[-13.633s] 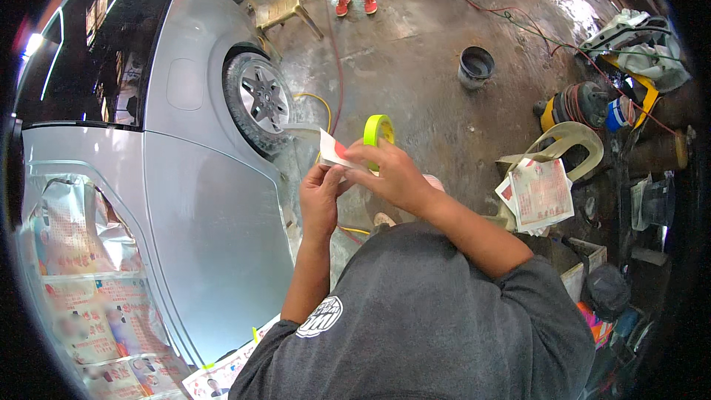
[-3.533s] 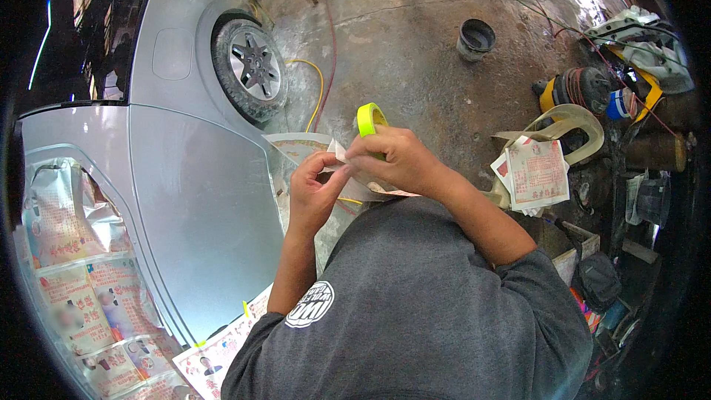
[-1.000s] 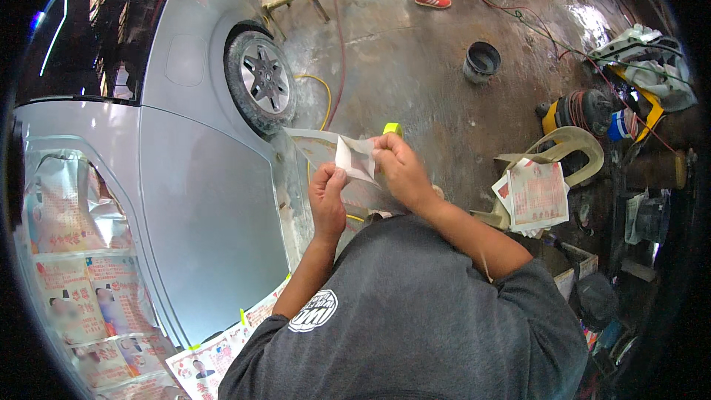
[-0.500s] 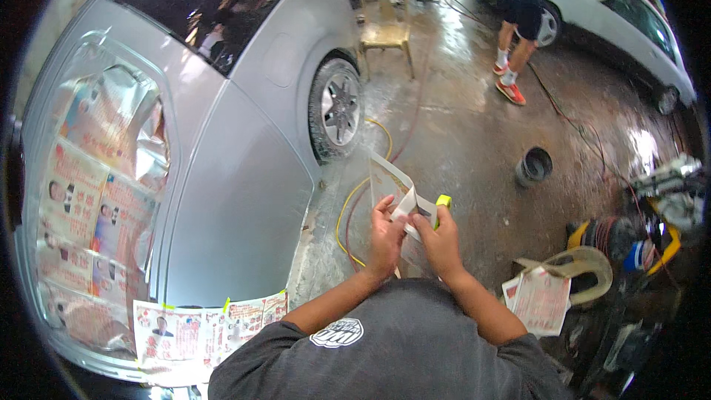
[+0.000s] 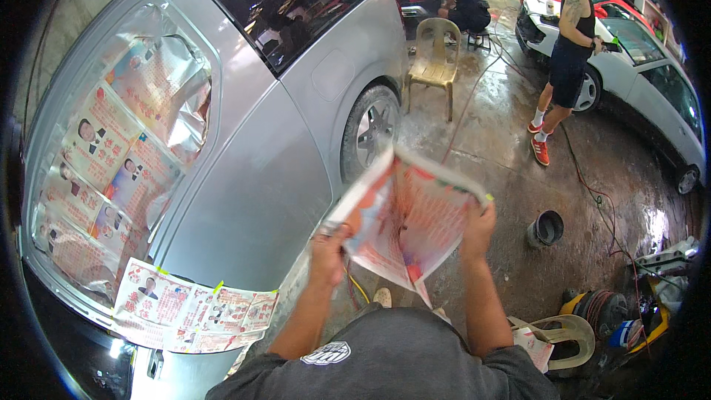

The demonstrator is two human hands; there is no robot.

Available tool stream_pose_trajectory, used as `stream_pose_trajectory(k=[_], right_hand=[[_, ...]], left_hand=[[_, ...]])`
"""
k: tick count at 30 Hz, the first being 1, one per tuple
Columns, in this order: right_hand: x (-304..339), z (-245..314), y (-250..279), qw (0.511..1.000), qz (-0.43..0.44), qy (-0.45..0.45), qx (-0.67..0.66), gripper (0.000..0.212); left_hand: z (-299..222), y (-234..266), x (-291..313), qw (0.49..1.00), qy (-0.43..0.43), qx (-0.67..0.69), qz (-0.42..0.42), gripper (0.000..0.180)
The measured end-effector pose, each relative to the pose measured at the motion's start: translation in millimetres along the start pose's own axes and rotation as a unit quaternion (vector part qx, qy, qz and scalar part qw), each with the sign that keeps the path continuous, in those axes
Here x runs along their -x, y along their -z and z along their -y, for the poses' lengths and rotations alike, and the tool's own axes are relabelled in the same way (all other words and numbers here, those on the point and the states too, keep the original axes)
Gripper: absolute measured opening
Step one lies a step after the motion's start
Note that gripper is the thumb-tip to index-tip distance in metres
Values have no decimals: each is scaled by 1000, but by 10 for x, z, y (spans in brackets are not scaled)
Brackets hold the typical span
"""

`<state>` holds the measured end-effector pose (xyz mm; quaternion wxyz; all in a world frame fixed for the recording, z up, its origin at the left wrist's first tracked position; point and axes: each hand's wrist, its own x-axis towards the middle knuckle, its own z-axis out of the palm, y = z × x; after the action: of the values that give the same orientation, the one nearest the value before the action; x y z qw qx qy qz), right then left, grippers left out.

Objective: The person applies newspaper sheets to the side of a silver car using yellow masking tape. They smooth the paper against the car's surface and secure it with tape along the edges and seams to cover the vehicle's body panels.

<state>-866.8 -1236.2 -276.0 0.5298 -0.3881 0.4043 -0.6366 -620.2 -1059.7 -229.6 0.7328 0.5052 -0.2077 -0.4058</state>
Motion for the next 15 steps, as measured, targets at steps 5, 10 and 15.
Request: stream_pose_trajectory(k=[5,10,15], right_hand=[[-809,461,380,994,-39,57,-79,25],[-926,1408,550,977,-76,177,87,28],[-679,2241,875,963,-86,240,90,34]], left_hand=[[-911,491,-156,982,-154,-73,-82,22],[-1368,772,-428,945,-253,-120,-169,16],[-1543,426,-715,852,-447,-80,-263,25]])
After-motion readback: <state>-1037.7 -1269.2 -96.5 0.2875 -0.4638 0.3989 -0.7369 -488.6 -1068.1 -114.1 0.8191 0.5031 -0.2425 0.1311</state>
